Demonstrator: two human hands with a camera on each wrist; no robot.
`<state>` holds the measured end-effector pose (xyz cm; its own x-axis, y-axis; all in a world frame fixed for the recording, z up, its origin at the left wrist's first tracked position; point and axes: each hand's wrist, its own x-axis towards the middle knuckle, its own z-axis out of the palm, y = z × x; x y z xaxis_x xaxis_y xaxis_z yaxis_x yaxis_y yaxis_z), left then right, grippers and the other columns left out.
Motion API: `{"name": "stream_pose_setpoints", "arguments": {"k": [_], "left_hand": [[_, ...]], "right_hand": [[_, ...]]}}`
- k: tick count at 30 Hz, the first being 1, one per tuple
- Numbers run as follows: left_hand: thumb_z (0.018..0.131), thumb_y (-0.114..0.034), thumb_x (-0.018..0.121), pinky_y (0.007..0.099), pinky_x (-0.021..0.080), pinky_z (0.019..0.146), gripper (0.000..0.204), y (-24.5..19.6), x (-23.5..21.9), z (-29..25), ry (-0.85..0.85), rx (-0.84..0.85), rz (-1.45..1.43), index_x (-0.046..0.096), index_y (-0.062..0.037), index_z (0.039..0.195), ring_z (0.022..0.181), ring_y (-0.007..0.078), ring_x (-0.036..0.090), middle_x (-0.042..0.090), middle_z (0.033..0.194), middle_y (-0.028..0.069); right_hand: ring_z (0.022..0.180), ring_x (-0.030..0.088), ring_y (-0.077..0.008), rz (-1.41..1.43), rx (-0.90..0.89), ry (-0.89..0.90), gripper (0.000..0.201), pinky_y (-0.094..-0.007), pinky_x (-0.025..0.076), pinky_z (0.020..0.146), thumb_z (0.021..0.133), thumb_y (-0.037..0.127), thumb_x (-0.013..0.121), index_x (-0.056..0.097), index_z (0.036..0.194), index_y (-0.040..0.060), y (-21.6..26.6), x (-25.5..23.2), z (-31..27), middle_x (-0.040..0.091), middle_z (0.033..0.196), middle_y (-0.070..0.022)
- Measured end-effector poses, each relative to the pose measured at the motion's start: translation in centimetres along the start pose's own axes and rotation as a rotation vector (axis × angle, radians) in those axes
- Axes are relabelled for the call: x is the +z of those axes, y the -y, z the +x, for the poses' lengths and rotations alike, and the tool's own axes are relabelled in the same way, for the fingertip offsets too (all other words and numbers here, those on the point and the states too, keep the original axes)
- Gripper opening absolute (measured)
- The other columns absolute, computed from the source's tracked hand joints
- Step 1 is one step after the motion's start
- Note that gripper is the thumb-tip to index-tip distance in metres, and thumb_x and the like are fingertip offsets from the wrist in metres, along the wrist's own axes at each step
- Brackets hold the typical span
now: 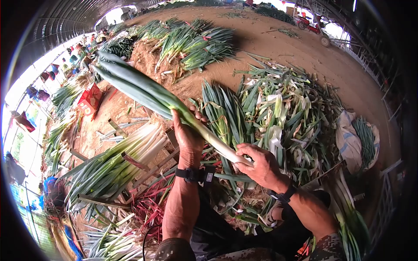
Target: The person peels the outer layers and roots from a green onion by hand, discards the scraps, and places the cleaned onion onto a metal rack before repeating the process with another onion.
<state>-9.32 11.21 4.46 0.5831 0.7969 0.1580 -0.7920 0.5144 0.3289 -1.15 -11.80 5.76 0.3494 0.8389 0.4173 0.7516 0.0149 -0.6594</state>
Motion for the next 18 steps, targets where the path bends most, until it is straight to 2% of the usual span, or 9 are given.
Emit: {"name": "stream_pose_setpoints", "arguments": {"k": [1, 4, 5, 8, 11, 14, 15, 18], "left_hand": [[0.102, -0.046, 0.051, 0.0325, 0.048, 0.072, 0.037, 0.3, -0.1, 0.0, -0.026, -0.026, -0.003, 0.056, -0.0113, 0.115, 0.079, 0.0174, 0.054, 0.061, 0.095, 0.0035], [0.103, -0.036, 0.054, 0.0322, 0.049, 0.074, 0.029, 1.1, 0.1, -0.4, -0.069, -0.03, 0.042, 0.056, -0.0096, 0.115, 0.08, 0.016, 0.055, 0.062, 0.101, 0.0047], [0.103, -0.034, 0.054, 0.0327, 0.049, 0.074, 0.028, 1.2, 0.3, -0.4, -0.078, -0.032, 0.049, 0.056, -0.0097, 0.116, 0.08, 0.0162, 0.055, 0.062, 0.102, 0.0047], [0.102, -0.029, 0.056, 0.0338, 0.05, 0.074, 0.025, 1.5, 0.6, -0.5, -0.115, -0.012, 0.153, 0.056, -0.0104, 0.119, 0.082, 0.0165, 0.056, 0.062, 0.103, 0.0045], [0.102, -0.026, 0.057, 0.0345, 0.05, 0.072, 0.025, 1.5, 0.3, -0.5, -0.15, 0.055, 0.283, 0.056, -0.0116, 0.122, 0.082, 0.0167, 0.057, 0.062, 0.103, 0.0038], [0.101, -0.022, 0.058, 0.0331, 0.05, 0.066, 0.024, 0.9, -0.1, 0.0, -0.258, 0.145, 0.381, 0.053, -0.0129, 0.122, 0.081, 0.0164, 0.058, 0.061, 0.098, 0.0024], [0.1, -0.022, 0.059, 0.0327, 0.05, 0.066, 0.024, 0.6, -0.4, 0.2, -0.26, 0.184, 0.389, 0.053, -0.0133, 0.122, 0.081, 0.0163, 0.058, 0.061, 0.098, 0.0026], [0.099, -0.024, 0.059, 0.0328, 0.051, 0.065, 0.024, 0.0, -1.1, 0.6, -0.298, 0.28, 0.417, 0.054, -0.0144, 0.12, 0.08, 0.0162, 0.058, 0.06, 0.098, 0.0023]], "right_hand": [[0.094, 0.07, -0.032, -0.004, -0.019, -0.018, 0.03, -0.0384, 0.057, 0.078, 0.08, 0.015, 0.079, 0.062, 0.102, 0.0051, 0.3, 0.4, 0.3, 0.07, 0.106, -0.0123], [0.092, 0.07, -0.0325, -0.07, 0.16, 0.09, 0.032, -0.0392, 0.057, 0.08, 0.077, 0.008, 0.08, 0.059, 0.102, 0.0048, 1.2, 0.5, 0.9, 0.069, 0.11, -0.012], [0.079, 0.07, -0.0318, -0.07, 0.111, 0.028, 0.024, -0.0412, 0.054, 0.068, 0.081, 0.015, 0.078, 0.058, 0.094, 0.0085, 0.6, 1.0, 0.8, 0.068, 0.091, -0.01], [0.082, 0.07, -0.0327, -0.099, 0.035, 0.012, 0.022, -0.0409, 0.056, 0.07, 0.082, 0.01, 0.075, 0.056, 0.094, 0.0072, -0.8, 1.5, 0.5, 0.069, 0.099, -0.0119], [0.086, 0.07, -0.0268, -0.011, -0.106, -0.068, 0.025, -0.0335, 0.057, 0.073, 0.08, -0.001, 0.072, 0.053, 0.095, 0.0047, -1.9, 1.7, -0.1, 0.069, 0.11, -0.0112], [0.086, 0.069, -0.0176, 0.289, 0.051, 0.028, 0.021, -0.0304, 0.056, 0.072, 0.085, 0.0, 0.069, 0.052, 0.096, 0.0038, -2.0, 1.2, -1.6, 0.068, 0.114, -0.0103], [0.081, 0.067, -0.0133, 0.447, 0.207, 0.047, 0.016, -0.0288, 0.056, 0.071, 0.089, 0.007, 0.068, 0.053, 0.095, 0.004, -2.1, 1.0, -2.2, 0.07, 0.107, -0.0095], [0.08, 0.064, -0.0091, 0.759, 0.473, 0.132, 0.015, -0.0264, 0.055, 0.069, 0.092, 0.008, 0.066, 0.053, 0.096, 0.0033, -2.4, -0.9, -3.5, 0.069, 0.097, -0.0087]]}}
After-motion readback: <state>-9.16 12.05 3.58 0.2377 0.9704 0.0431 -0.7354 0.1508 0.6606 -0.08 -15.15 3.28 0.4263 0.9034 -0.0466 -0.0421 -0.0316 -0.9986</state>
